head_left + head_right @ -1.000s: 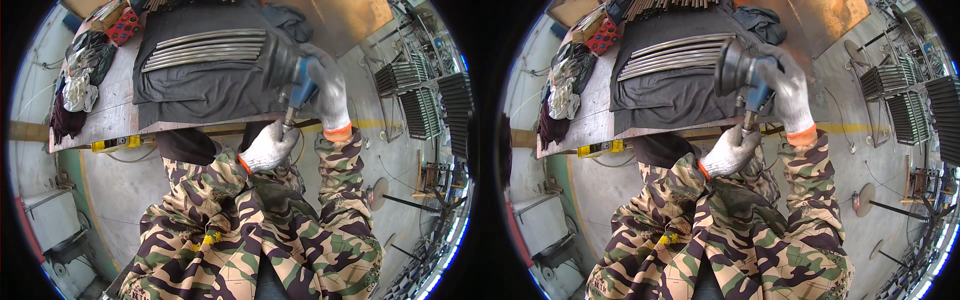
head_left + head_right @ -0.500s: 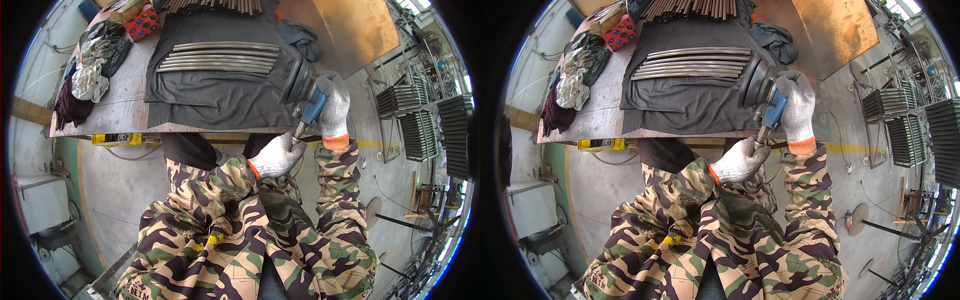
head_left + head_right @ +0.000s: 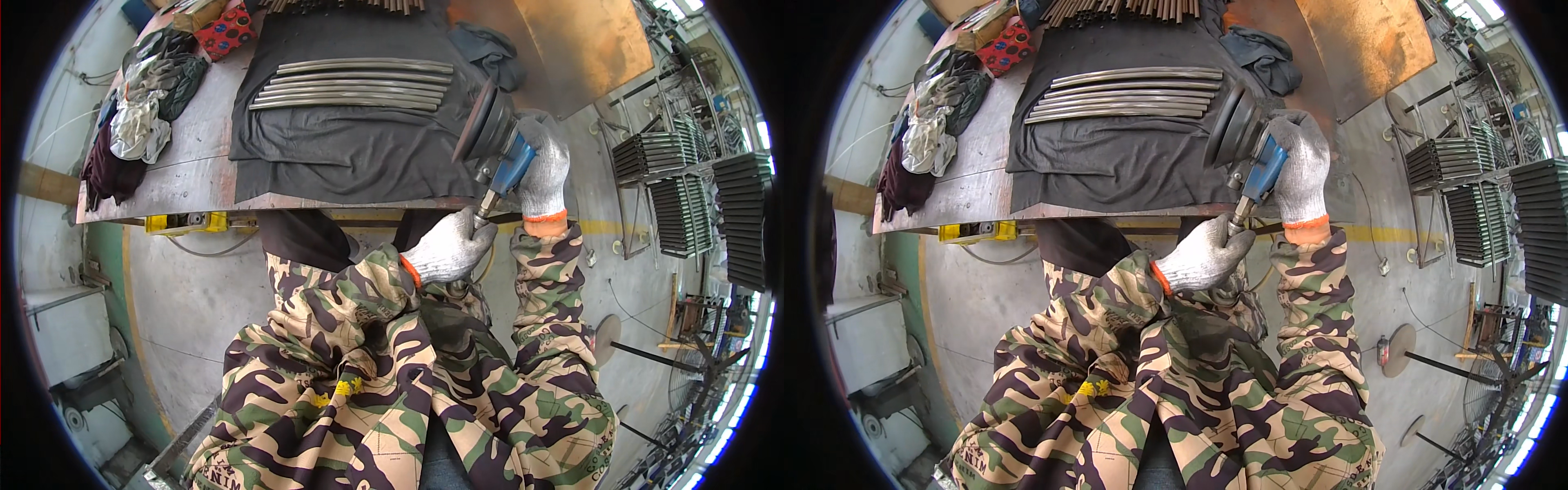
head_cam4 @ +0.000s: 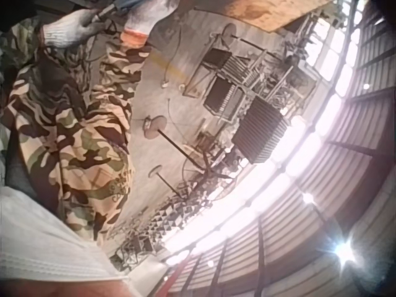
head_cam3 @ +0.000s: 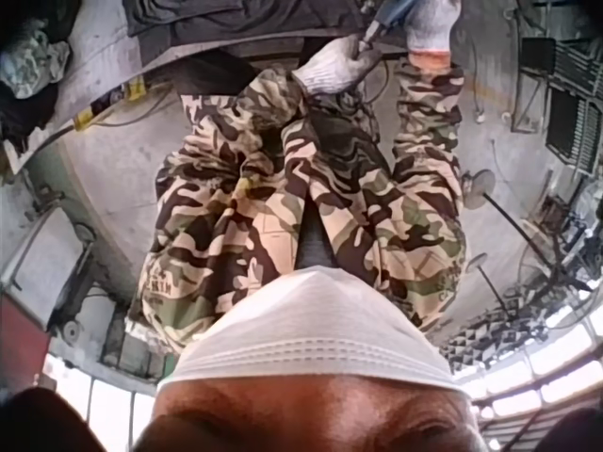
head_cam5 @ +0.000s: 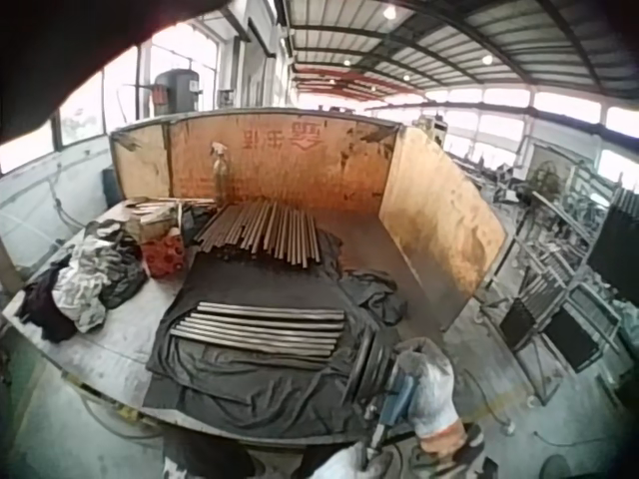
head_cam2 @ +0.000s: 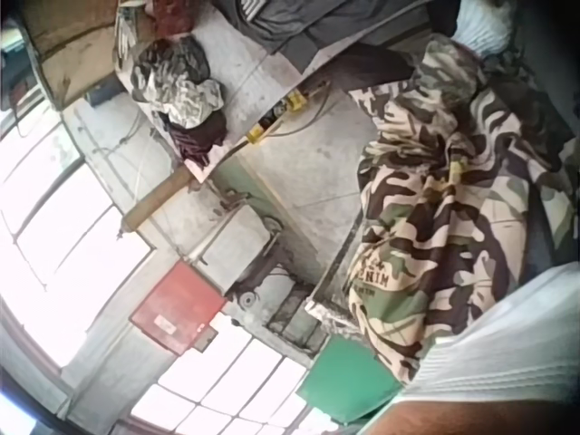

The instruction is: Grind and smooth the surface of a bundle of metal tubes using an angle grinder.

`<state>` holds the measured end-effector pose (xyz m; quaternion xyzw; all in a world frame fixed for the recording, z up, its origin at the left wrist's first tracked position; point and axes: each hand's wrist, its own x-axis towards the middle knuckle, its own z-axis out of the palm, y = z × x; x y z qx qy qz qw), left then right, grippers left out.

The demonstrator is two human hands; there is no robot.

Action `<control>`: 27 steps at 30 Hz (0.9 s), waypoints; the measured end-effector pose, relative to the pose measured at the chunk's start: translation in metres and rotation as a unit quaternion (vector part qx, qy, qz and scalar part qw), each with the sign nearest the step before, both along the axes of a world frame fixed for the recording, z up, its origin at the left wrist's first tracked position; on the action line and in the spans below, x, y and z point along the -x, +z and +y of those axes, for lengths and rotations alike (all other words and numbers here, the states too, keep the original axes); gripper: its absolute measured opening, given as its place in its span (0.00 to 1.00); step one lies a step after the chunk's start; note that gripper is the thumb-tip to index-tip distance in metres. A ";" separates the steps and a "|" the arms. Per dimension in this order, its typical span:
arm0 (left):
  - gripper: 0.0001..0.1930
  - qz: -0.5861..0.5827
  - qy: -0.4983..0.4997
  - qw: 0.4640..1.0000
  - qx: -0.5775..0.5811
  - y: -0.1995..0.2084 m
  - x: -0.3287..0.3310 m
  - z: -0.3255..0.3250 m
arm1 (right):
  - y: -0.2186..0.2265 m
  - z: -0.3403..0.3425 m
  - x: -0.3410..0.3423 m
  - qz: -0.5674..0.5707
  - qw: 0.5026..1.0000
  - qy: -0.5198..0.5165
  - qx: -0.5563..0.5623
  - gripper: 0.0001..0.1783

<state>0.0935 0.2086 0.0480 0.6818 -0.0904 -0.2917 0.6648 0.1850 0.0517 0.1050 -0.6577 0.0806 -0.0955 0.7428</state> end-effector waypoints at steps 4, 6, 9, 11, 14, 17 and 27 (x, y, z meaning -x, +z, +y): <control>0.18 -0.019 0.007 1.000 -0.010 0.000 0.001 -0.001 | -0.007 -0.006 -0.001 -0.013 0.999 0.011 -0.029 0.14; 0.18 -0.023 0.001 0.999 -0.024 -0.001 0.000 0.000 | -0.008 -0.007 -0.001 -0.014 0.998 0.023 -0.049 0.14; 0.19 -0.039 0.001 0.998 -0.041 -0.003 0.000 -0.002 | -0.021 -0.017 -0.007 -0.012 0.994 0.037 -0.107 0.15; 0.20 -0.050 0.016 0.997 -0.048 -0.003 0.003 -0.002 | -0.015 -0.009 -0.002 -0.015 0.991 0.028 -0.127 0.17; 0.23 -0.073 0.051 0.994 -0.067 -0.001 0.005 -0.003 | -0.013 -0.008 0.006 -0.031 0.986 0.052 -0.158 0.26; 0.24 -0.078 0.027 0.995 -0.059 -0.009 0.000 -0.012 | -0.015 -0.019 0.013 -0.041 0.994 0.058 -0.083 0.34; 0.27 -0.057 0.025 0.994 -0.088 -0.003 0.004 -0.002 | -0.005 0.007 0.010 -0.017 0.997 0.052 -0.055 0.27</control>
